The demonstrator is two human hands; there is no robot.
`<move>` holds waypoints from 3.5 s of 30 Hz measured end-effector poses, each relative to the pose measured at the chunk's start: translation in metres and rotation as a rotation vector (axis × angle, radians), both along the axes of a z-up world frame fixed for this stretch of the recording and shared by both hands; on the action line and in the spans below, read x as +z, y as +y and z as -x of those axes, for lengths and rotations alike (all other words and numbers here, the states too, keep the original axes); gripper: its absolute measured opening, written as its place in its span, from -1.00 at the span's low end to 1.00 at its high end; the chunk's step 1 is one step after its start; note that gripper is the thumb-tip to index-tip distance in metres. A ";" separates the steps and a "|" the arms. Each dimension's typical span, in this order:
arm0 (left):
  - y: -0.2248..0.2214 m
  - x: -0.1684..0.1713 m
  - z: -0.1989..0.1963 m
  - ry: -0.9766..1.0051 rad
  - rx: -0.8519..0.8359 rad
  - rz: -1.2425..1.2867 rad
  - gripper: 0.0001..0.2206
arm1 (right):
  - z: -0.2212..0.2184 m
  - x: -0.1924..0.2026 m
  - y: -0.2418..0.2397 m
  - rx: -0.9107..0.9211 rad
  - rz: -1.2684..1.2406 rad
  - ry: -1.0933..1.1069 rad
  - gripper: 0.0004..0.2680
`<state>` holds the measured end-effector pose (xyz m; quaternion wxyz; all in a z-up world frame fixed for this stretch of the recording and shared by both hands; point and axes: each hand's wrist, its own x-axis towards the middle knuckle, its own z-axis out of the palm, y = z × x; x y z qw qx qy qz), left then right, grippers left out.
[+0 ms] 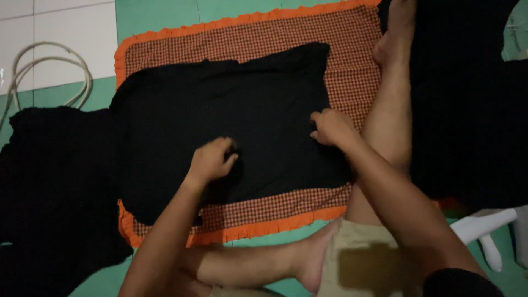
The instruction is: The person folds several black shirts on an orange checkered mat on the floor, smoothing each one out by hand and then stacking them.
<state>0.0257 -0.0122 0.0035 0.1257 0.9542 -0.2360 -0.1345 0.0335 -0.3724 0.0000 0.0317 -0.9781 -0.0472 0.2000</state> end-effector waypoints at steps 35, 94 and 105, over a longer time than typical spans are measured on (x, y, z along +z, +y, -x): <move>-0.262 0.018 -0.251 0.310 0.227 0.718 -0.76 | -0.018 -0.092 -0.043 -0.478 -0.557 -0.454 -0.80; 0.059 -0.065 0.089 -0.063 -0.292 -0.350 -0.62 | 0.085 -0.079 0.045 0.486 0.169 0.164 -0.90; 0.085 -0.098 0.075 0.032 -0.156 -0.299 -0.66 | 0.103 -0.020 0.053 0.438 0.353 0.383 -0.94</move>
